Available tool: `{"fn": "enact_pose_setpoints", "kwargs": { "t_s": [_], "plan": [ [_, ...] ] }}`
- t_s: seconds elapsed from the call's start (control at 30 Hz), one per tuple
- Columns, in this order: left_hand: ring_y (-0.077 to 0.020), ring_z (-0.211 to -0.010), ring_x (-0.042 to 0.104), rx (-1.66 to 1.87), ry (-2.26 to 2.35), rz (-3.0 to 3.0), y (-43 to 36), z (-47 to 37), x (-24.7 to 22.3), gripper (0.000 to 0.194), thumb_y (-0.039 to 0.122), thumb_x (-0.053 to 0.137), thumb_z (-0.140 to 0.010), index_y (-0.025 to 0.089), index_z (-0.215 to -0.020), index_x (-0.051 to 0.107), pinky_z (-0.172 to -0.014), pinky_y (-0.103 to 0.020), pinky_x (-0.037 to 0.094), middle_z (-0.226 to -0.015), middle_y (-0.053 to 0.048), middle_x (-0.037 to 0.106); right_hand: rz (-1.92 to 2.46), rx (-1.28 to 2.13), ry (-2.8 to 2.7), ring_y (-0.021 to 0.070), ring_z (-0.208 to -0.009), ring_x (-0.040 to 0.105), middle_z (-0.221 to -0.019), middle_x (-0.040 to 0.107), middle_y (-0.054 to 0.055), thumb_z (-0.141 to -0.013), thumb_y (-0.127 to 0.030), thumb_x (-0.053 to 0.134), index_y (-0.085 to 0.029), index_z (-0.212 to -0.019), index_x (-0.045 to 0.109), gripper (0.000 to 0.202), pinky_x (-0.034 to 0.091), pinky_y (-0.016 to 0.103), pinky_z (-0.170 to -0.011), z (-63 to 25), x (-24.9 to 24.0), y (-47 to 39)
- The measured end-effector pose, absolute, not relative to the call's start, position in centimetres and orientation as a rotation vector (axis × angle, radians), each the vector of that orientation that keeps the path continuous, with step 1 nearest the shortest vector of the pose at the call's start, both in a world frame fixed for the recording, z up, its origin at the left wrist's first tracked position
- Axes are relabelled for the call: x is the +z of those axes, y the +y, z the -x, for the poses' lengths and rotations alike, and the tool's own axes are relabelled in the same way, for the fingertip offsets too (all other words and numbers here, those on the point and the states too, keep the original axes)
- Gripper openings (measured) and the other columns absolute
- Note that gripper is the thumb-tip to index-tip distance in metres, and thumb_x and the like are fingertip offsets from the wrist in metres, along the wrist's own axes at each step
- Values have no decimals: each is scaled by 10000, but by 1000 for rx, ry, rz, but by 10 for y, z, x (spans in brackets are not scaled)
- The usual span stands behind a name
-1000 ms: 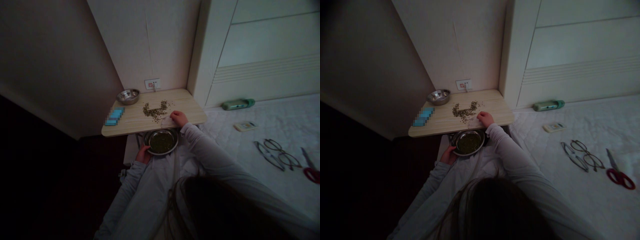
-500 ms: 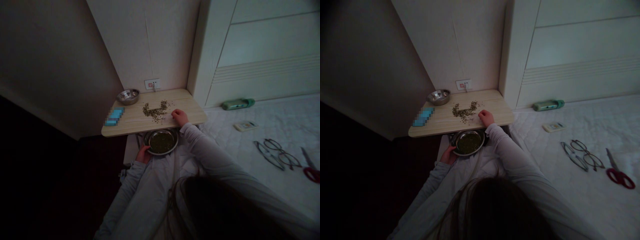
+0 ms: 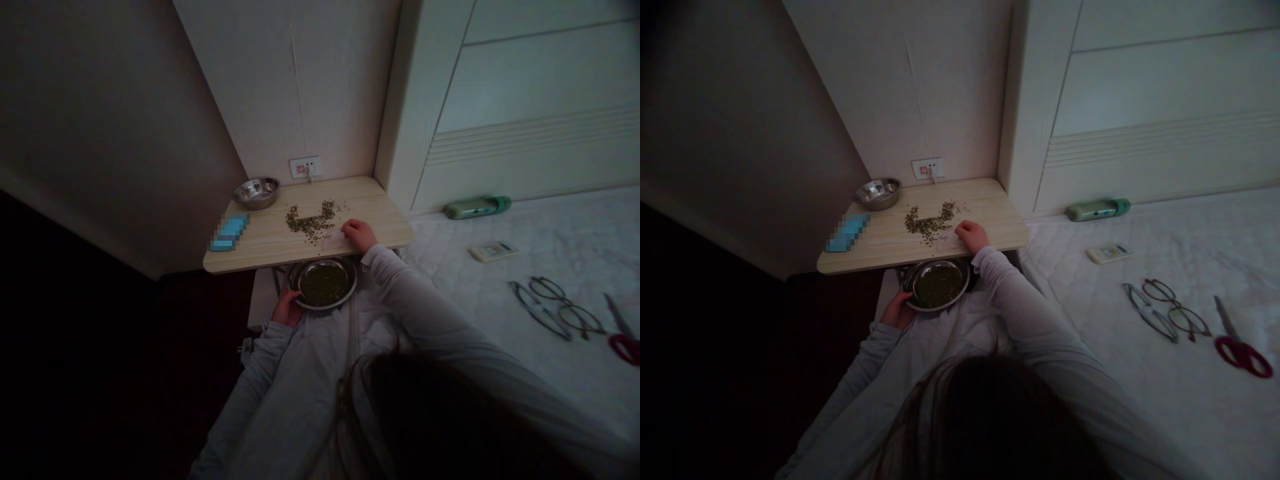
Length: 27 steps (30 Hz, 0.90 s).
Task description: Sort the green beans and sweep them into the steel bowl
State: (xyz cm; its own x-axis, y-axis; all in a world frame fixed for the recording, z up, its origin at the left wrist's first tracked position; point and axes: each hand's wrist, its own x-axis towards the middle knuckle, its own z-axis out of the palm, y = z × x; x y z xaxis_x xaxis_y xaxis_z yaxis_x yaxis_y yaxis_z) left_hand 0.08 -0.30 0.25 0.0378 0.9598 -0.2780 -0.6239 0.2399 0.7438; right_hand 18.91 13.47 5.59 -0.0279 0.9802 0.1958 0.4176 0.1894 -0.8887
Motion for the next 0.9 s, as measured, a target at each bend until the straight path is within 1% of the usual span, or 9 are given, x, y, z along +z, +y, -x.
{"fn": "enact_pose_setpoints", "kwargs": {
  "t_s": [0.17,0.3,0.43,0.57,0.7,0.8,0.9],
  "plan": [
    [-217,-911,494,1273,903,-442,-1,1,-1,387,114,478,-605,229,-975,487,-733,-353,422,-824,-11,612,1330,875,-1649,64,-494,398,-503,502,-35,-572,-314,424,-146,-583,537,203,304,200,-517,-189,55,136],
    [-222,-920,489,1283,898,-468,-3,0,-1,372,134,482,-613,233,-972,489,-741,-360,417,-871,-14,604,1297,918,-1701,60,-491,393,-501,496,-39,-563,-319,442,-148,-583,540,197,302,197,-516,-189,53,138],
    [-220,-930,485,1279,890,-479,-5,-1,3,419,136,480,-616,240,-1021,458,-747,-366,414,-929,-15,586,1275,960,-1714,57,-476,382,-482,470,-43,-559,-309,438,-145,-585,539,194,287,191,-488,-189,51,138],
    [-215,-930,486,1279,894,-473,-4,-1,4,444,132,481,-614,246,-1041,439,-748,-362,415,-938,-10,581,1276,987,-1649,55,-452,361,-455,438,-48,-567,-307,418,-141,-582,528,199,271,193,-463,-189,51,137],
    [-214,-910,496,1262,919,-435,-3,0,3,411,126,473,-615,233,-1012,461,-737,-359,422,-883,-14,597,1264,939,-1649,58,-491,389,-490,473,-44,-569,-304,424,-145,-586,529,191,301,196,-517,-189,53,139],
    [-212,-906,498,1281,903,-451,-3,-1,4,414,120,474,-614,239,-1010,464,-732,-358,425,-882,-10,597,1277,926,-1684,64,-527,417,-518,503,-37,-565,-314,439,-150,-596,539,195,316,199,-552,-189,52,140],
    [-219,-904,498,1289,899,-476,-5,-1,5,406,132,476,-617,235,-1010,466,-727,-365,425,-891,-16,595,1308,925,-1721,65,-516,412,-517,505,-37,-562,-332,444,-151,-604,546,212,310,197,-530,-189,51,140]
  ]
}}
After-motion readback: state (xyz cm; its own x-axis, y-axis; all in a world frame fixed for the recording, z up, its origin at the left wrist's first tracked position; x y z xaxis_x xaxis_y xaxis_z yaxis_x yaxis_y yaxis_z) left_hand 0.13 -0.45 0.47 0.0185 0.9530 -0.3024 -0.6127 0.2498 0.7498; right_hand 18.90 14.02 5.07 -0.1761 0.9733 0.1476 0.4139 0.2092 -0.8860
